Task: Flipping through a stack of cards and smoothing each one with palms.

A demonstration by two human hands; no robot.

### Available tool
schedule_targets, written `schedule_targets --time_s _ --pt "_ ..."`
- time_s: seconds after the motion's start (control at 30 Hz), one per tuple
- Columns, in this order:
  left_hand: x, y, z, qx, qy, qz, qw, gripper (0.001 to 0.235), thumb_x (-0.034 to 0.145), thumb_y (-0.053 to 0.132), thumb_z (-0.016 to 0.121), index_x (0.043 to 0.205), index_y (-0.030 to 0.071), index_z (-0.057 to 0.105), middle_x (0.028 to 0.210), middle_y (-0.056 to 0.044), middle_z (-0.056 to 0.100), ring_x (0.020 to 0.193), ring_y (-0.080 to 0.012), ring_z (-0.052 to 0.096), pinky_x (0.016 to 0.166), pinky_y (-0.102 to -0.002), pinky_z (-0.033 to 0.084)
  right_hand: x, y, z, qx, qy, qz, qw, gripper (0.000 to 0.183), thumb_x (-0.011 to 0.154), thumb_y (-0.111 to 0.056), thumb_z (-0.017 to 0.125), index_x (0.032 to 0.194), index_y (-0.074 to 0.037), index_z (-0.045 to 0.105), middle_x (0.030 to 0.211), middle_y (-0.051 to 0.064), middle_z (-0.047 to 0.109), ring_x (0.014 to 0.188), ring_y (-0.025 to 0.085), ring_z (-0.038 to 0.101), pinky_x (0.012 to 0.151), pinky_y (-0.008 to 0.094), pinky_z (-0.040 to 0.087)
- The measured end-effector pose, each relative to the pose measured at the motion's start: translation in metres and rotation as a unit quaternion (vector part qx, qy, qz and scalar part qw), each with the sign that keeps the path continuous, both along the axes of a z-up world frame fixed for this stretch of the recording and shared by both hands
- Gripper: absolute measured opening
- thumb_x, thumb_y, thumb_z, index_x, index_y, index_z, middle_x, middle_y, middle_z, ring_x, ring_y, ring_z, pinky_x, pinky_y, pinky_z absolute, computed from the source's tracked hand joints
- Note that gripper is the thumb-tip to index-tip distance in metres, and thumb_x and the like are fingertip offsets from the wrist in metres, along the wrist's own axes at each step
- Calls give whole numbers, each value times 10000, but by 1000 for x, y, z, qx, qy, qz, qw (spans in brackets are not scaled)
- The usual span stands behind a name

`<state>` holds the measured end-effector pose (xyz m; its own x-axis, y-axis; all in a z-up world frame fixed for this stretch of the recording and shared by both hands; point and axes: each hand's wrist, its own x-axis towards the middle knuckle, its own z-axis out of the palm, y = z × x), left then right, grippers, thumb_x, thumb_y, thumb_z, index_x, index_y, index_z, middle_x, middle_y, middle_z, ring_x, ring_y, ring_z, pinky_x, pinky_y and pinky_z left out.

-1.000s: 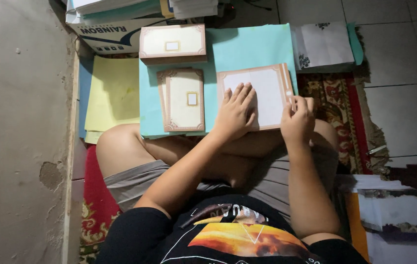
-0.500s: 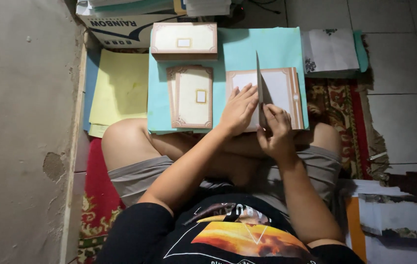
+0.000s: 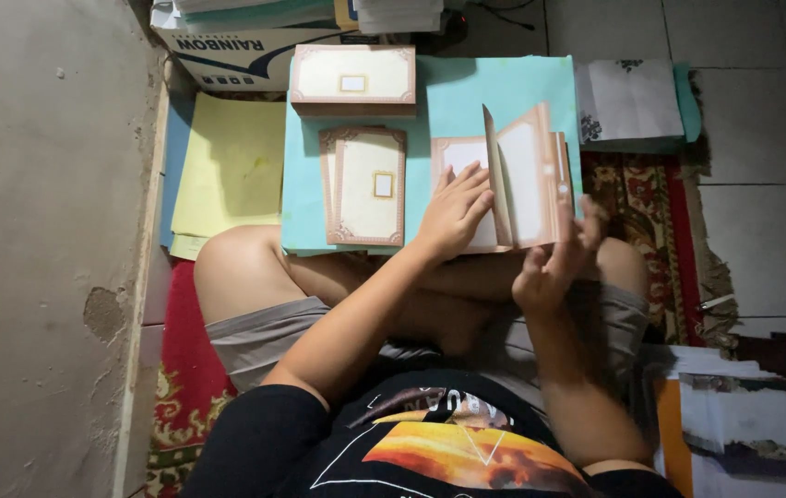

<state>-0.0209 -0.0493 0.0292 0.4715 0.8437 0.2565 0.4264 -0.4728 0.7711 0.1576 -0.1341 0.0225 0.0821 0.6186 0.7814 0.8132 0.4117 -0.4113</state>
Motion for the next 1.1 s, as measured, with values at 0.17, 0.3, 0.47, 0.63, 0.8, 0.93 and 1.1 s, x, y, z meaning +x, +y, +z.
schedule_targets --time_s 0.17,0.3,0.47,0.63,0.8,0.93,1.1 --pt "1 -3 8 4 6 2 1000 690 1076 614 196 1489 198 561 1536 -92 544 1534 -286 348 1284 -540 39 -4 -2 -13 12 -105 -70 992 603 990 -384 495 1469 -28 583 1613 320 267 1521 493 151 1195 575 97" --pt "0 -1 -2 9 -36 5 999 684 1091 579 195 1473 154 571 1513 -102 565 1516 -281 380 1285 -512 27 -16 2 4 -45 -132 -46 989 557 1050 -326 365 1507 -91 580 1678 256 218 1555 440 94 1191 558 76" --pt "4 31 -92 128 -249 -22 960 445 1092 166 311 1498 70 469 1401 -217 565 1364 -369 507 1215 -583 247 -23 11 7 -63 -121 47 990 461 1074 -253 412 1412 -25 625 1602 275 370 1463 481 342 1158 556 304" --pt "-4 7 -43 -198 -482 -39 853 524 1085 294 394 1536 32 449 1549 -211 468 1462 -312 387 1265 -502 163 -22 15 -6 -88 -119 77 986 426 1034 -189 510 1394 6 628 1388 241 616 1278 436 586 1063 511 448" --pt "-21 0 -10 23 -345 63 936 691 1111 259 436 1667 67 73 1717 -214 111 1576 -406 78 1279 -552 71 -21 15 -8 -94 -110 63 988 319 965 -150 602 1231 -16 716 1277 159 680 1212 353 652 1035 461 495" --pt "6 15 -14 235 -70 164 955 757 906 141 683 1578 7 361 1669 -253 251 1579 -438 118 1280 -549 99 -23 15 -7 -100 -104 62 988 312 1001 -190 553 1200 -13 716 1266 152 682 1205 351 655 1033 458 499" --pt "29 34 -54 213 228 158 937 581 920 245 515 1489 126 505 1547 -127 494 1454 -386 429 1203 -687 157 -20 13 -5 -164 -76 72 981 328 881 12 588 1181 -10 720 1271 148 668 1256 365 624 1065 474 505"
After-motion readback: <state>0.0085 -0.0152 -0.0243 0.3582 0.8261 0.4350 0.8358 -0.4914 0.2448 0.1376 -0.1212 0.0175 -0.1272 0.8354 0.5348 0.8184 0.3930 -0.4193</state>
